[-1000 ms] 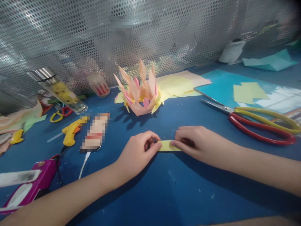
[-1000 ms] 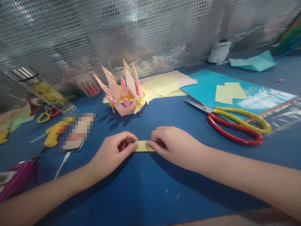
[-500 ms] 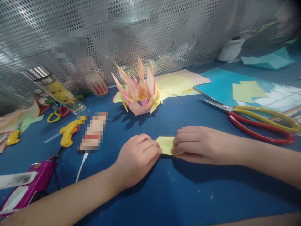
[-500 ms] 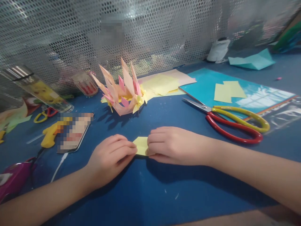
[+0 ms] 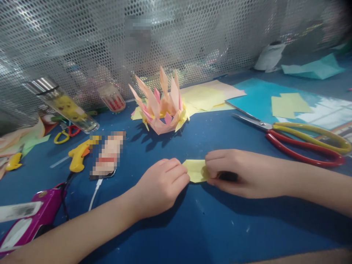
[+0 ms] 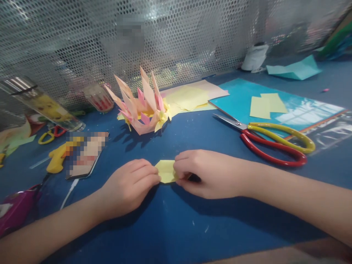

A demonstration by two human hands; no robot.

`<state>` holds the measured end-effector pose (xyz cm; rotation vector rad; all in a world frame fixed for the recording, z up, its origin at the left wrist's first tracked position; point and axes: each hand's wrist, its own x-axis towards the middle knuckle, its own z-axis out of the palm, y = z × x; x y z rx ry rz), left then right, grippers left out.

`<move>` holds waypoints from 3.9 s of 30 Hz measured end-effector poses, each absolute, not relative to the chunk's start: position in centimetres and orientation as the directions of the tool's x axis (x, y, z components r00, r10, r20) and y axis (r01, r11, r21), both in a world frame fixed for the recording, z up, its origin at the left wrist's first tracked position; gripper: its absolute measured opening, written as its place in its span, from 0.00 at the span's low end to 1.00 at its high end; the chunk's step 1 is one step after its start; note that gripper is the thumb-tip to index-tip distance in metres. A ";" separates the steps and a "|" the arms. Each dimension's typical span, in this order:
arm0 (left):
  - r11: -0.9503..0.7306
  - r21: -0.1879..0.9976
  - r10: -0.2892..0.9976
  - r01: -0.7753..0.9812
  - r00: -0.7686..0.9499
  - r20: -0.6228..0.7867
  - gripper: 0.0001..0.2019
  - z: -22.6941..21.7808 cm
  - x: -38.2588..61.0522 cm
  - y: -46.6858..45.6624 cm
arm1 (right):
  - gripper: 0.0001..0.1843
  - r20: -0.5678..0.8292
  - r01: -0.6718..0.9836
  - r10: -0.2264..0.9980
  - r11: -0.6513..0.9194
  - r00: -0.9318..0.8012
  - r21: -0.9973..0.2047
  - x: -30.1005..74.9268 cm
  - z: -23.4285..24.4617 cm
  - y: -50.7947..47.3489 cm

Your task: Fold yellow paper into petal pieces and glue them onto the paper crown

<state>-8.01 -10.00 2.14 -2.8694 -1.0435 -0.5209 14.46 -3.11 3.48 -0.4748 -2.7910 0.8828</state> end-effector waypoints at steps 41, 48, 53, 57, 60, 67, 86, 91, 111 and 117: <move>-0.257 0.681 0.949 0.685 0.313 0.043 0.10 2.2 -7.1 -8.9 | 0.19 0.299 0.543 0.603 0.797 -0.740 -0.265 13.9 1.5 -3.5; -0.331 0.659 0.937 0.675 0.315 0.148 0.09 1.9 -7.3 -9.1 | 0.03 0.185 0.529 0.659 0.715 -0.729 -0.457 13.4 1.4 -3.4; -0.423 0.597 0.905 0.682 0.351 0.240 0.08 1.6 -7.6 -9.4 | 0.01 0.308 0.459 0.608 0.773 -0.732 -0.438 13.5 1.5 -3.7; -0.491 0.525 0.871 0.696 0.378 0.314 0.05 1.6 -7.5 -9.5 | 0.05 0.342 0.446 0.629 0.756 -0.698 -0.480 13.4 1.3 -3.8; -0.532 0.469 0.845 0.705 0.407 0.347 0.04 1.5 -7.4 -9.5 | 0.06 0.313 0.473 0.681 0.704 -0.662 -0.530 13.4 1.3 -4.0; -0.676 0.289 0.723 0.678 0.533 0.440 0.09 1.0 -7.4 -9.6 | 0.06 0.208 0.515 0.721 0.638 -0.661 -0.573 13.0 1.3 -4.5; -0.571 0.518 0.818 0.637 0.392 0.420 0.08 2.0 -7.4 -9.4 | 0.05 -0.020 0.490 0.772 0.383 -0.635 -0.783 13.8 2.4 -3.0; -0.521 0.561 0.852 0.644 0.356 0.383 0.06 1.8 -7.5 -9.3 | 0.10 -0.078 0.475 0.792 0.281 -0.606 -0.834 13.8 2.4 -2.7; -0.605 0.424 0.790 0.674 0.444 0.422 0.07 1.3 -7.8 -9.5 | 0.12 0.405 0.191 0.329 0.919 -0.853 -0.345 13.9 0.5 -2.3; -0.668 0.301 0.725 0.681 0.503 0.470 0.07 1.4 -7.8 -9.8 | 0.21 0.365 0.079 0.121 0.989 -0.923 -0.128 14.3 1.3 -2.2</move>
